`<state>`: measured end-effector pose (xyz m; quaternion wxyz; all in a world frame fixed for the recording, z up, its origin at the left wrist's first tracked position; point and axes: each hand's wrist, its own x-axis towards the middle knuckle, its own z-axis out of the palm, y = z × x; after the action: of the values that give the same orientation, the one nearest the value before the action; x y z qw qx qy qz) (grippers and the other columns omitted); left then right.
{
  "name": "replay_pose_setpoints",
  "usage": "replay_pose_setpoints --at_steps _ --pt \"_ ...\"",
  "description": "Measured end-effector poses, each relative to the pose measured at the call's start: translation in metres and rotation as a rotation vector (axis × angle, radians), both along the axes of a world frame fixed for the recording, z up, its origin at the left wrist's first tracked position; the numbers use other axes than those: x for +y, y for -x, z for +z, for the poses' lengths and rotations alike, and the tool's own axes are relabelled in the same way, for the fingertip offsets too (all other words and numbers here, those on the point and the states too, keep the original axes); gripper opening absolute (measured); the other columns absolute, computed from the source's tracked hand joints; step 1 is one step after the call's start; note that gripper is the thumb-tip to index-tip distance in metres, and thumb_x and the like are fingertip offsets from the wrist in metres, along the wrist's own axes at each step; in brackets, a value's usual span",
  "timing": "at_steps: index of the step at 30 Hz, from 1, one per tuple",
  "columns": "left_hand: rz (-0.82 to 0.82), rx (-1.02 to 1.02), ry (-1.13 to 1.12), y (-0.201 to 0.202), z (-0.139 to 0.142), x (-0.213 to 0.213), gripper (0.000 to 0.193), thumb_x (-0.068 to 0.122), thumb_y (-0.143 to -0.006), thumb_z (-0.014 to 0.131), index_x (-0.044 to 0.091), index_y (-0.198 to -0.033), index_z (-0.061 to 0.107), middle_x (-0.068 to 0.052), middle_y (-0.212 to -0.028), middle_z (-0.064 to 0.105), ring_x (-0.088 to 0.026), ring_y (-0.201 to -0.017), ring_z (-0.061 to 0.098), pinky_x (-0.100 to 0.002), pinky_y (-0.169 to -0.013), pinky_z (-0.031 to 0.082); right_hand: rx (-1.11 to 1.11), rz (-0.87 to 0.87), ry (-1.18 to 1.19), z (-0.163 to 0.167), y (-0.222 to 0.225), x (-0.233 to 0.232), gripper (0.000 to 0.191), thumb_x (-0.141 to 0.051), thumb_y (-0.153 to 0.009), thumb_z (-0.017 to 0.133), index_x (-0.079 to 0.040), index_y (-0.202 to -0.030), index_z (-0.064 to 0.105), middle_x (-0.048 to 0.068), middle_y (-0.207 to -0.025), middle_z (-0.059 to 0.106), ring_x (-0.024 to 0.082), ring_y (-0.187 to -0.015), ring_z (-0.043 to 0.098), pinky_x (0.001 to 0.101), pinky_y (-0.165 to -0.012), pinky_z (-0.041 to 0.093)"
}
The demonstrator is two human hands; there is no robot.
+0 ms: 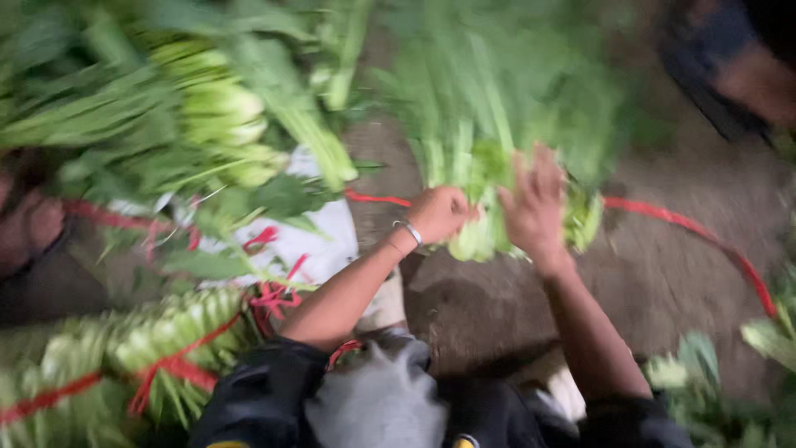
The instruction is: The person gathers loose leafy green vegetables from a pile, aligns the stems, and ties them into bundles using red plastic ties. The person repeatedly forms and secures bundles, placing finished ones aside.
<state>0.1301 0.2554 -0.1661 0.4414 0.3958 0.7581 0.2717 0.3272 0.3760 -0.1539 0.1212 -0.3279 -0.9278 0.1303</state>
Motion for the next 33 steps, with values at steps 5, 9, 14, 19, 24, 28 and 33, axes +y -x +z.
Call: replay_pose_setpoints --at_steps 5,9,14,19,24,28,33 --pt "0.856 0.749 -0.202 0.124 0.003 -0.05 0.056 0.035 -0.077 0.086 -0.001 -0.108 0.057 -0.021 -0.108 0.062 -0.041 -0.106 0.062 -0.049 -0.09 0.049 0.191 -0.03 -0.03 0.008 0.042 -0.013 0.063 -0.022 -0.097 0.076 -0.007 -0.15 0.045 0.029 -0.149 0.044 0.04 -0.138 0.044 0.0574 -0.109 0.044" --pt "0.782 0.523 -0.049 0.161 -0.014 -0.074 0.064 0.034 -0.071 0.088 0.0 -0.117 0.059 -0.021 -0.104 0.065 -0.042 -0.093 0.064 -0.051 -0.076 0.05 0.291 0.046 0.359 0.004 0.123 -0.039 0.02 -0.012 -0.103 0.074 -0.012 -0.119 0.063 0.014 -0.116 0.073 0.019 -0.104 0.072 0.0401 -0.095 0.063" --pt "0.855 -0.012 -0.042 0.19 -0.034 -0.101 0.038 0.032 -0.088 0.078 0.0 -0.106 0.07 -0.014 -0.085 0.071 -0.025 -0.074 0.065 -0.038 -0.069 0.051 0.822 -0.035 1.724 -0.017 0.247 -0.089 0.026 -0.015 -0.097 0.063 -0.004 -0.117 0.076 0.009 -0.105 0.072 0.021 -0.097 0.076 0.0357 -0.085 0.063" --pt "0.867 -0.26 -0.3 0.194 -0.02 -0.126 0.035 0.029 -0.099 0.069 0.002 -0.12 0.068 -0.008 -0.095 0.069 -0.016 -0.08 0.062 -0.033 -0.07 0.051 -0.298 -0.037 0.706 -0.005 0.302 -0.12 0.037 -0.035 -0.088 0.079 -0.007 -0.113 0.076 0.017 -0.095 0.078 0.027 -0.081 0.075 0.0385 -0.075 0.054" --pt "0.57 -0.15 -0.812 0.147 0.059 -0.101 0.038 0.025 -0.111 0.06 0.0 -0.137 0.05 -0.011 -0.114 0.062 -0.019 -0.102 0.064 -0.036 -0.084 0.055 0.291 0.171 0.527 0.052 0.26 -0.095 0.019 -0.012 -0.099 0.066 -0.003 -0.116 0.067 0.009 -0.096 0.069 0.018 -0.075 0.064 0.0296 -0.064 0.053" --pt "0.552 -0.457 -0.557 0.151 0.095 -0.085 0.056 0.034 -0.105 0.056 0.003 -0.15 0.044 -0.014 -0.094 0.067 -0.022 -0.08 0.062 -0.038 -0.071 0.052 0.799 -0.105 1.34 0.113 0.224 -0.055 0.035 0.0 -0.108 0.049 -0.006 -0.142 0.053 0.012 -0.124 0.067 0.019 -0.096 0.067 0.0377 -0.087 0.059" --pt "0.686 -0.403 -0.807 0.15 0.069 -0.09 0.055 0.041 -0.112 0.046 -0.005 -0.141 0.049 -0.022 -0.137 0.058 -0.025 -0.124 0.059 -0.039 -0.106 0.046 0.529 -0.144 1.299 0.122 0.221 -0.046 0.029 -0.018 -0.113 0.039 -0.007 -0.136 0.053 0.014 -0.119 0.072 0.022 -0.095 0.07 0.0401 -0.085 0.06"
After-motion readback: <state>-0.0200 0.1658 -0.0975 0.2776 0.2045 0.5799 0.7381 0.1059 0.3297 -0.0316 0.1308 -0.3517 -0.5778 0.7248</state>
